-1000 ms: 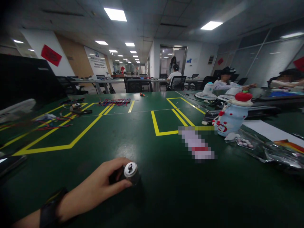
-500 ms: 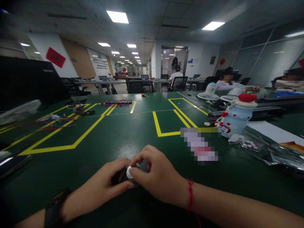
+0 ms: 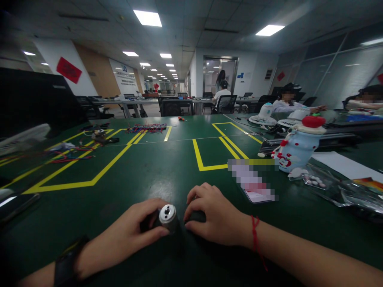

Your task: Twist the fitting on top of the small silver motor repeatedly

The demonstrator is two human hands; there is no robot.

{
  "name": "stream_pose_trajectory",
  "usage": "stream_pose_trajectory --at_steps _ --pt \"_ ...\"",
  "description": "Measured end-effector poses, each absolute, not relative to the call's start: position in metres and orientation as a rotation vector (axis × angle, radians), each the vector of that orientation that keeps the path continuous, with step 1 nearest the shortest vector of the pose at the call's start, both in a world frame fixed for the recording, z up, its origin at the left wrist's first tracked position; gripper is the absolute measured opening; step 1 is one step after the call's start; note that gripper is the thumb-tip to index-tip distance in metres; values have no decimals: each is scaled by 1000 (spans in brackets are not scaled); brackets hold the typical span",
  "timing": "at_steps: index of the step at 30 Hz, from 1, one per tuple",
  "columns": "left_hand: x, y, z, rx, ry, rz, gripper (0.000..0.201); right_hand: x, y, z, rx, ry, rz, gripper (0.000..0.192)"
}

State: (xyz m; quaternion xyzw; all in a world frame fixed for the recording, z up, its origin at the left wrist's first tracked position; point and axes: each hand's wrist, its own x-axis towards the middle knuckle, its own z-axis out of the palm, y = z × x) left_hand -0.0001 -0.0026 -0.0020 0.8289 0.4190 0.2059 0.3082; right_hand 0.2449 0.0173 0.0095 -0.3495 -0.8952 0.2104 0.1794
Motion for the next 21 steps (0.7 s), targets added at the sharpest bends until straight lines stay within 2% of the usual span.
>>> stream_pose_trajectory --at_steps 4,7,11,16,21 --pt "-1 -2 -4 2193 1086 562 22 239 13 13 -918 -2642 389 11" --pt "0 -3 -4 2179 1088 558 21 236 9 16 -880 -2683 367 14" --pt "0 -4 -2 2181 1091 566 22 241 12 17 -903 -2514 597 21" --pt "-1 -5 -1 2176 1095 555 22 260 49 0 -1159 -1853 995 15" --pt "-1 -6 -2 2183 1096 543 21 267 67 -13 -1250 -1739 1006 18"
